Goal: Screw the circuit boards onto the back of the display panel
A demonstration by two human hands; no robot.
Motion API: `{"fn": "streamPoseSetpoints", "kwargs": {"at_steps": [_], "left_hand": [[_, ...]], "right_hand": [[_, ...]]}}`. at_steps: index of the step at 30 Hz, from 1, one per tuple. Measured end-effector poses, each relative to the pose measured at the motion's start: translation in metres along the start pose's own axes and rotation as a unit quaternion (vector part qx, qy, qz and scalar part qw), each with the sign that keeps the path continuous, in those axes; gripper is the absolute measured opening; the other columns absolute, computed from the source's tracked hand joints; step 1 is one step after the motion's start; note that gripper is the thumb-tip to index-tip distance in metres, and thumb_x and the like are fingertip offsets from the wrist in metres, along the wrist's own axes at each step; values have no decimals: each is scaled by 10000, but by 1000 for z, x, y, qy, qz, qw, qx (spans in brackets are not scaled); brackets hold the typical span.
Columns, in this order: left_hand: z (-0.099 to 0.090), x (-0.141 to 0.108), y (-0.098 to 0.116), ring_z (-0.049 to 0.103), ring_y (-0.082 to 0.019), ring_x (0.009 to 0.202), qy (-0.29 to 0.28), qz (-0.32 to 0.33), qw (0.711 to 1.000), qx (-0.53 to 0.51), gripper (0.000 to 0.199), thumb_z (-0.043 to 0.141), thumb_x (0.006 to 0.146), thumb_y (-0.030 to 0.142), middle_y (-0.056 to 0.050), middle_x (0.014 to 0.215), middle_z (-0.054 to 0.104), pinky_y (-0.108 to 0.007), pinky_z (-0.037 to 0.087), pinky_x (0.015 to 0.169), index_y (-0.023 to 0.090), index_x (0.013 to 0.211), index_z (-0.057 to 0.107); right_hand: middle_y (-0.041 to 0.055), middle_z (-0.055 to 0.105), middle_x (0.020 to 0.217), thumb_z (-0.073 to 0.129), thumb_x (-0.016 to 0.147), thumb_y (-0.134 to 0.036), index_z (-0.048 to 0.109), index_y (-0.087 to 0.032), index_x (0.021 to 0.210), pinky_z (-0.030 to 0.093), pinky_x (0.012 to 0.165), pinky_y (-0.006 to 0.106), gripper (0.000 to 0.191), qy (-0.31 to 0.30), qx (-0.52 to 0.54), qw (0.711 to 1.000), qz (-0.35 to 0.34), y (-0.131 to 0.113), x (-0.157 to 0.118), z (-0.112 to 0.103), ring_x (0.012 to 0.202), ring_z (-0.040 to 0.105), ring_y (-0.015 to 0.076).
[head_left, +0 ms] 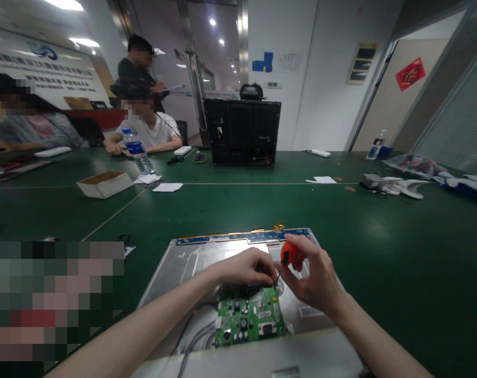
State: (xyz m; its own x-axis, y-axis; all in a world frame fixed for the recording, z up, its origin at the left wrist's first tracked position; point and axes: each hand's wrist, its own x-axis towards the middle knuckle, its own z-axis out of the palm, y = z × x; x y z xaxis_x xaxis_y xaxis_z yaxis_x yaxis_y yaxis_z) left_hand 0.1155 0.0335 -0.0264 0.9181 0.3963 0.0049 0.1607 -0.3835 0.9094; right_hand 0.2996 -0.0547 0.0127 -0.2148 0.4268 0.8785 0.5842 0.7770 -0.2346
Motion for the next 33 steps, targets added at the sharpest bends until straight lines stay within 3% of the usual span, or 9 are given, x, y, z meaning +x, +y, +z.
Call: {"fn": "streamPoseSetpoints", "kwargs": {"at_steps": [4, 10, 21, 28, 33], "left_hand": [[-1, 0, -1, 516, -102, 623, -6, 6, 1000, -2, 117, 723, 836, 193, 40, 657, 583, -194, 412, 629, 148, 732, 695], [-1, 0, -3, 572, -130, 702, -1, 10, 1000, 1, 74, 750, 820, 208, 18, 730, 632, -208, 437, 688, 147, 797, 714], [-2, 0, -2, 516, -107, 634, -8, 5, 1000, 12, 142, 736, 848, 241, 34, 674, 589, -194, 407, 618, 143, 751, 703], [0, -1, -3, 572, -134, 694, -8, 8, 1000, 9, 136, 746, 850, 266, 11, 728, 637, -213, 442, 667, 138, 817, 715], [0, -1, -4, 593, -141, 715, -5, 9, 1000, 10, 83, 749, 837, 225, 8, 746, 657, -216, 450, 684, 146, 832, 724]], "right_hand": [[-28, 595, 744, 574, 945, -248, 415, -212, 1332, 435, 426, 197, 421, -10, 6, 1000, -3, -1, 1, -1, 487, 493, 92], [27, 664, 831, 507, 902, -146, 405, -171, 1378, 477, 444, 213, 488, -17, 11, 1000, 10, -6, 2, -4, 506, 546, 101], [-39, 590, 725, 562, 929, -200, 411, -210, 1344, 435, 415, 196, 441, 1, -6, 1000, -7, -1, 1, 0, 463, 472, 88], [15, 655, 828, 514, 891, -135, 408, -185, 1377, 469, 440, 209, 500, -13, 13, 1000, 6, -5, 3, -3, 506, 530, 97], [-4, 650, 811, 540, 884, -128, 381, -205, 1404, 468, 437, 204, 549, -16, 10, 1000, 14, -4, 2, -2, 494, 539, 94]]}}
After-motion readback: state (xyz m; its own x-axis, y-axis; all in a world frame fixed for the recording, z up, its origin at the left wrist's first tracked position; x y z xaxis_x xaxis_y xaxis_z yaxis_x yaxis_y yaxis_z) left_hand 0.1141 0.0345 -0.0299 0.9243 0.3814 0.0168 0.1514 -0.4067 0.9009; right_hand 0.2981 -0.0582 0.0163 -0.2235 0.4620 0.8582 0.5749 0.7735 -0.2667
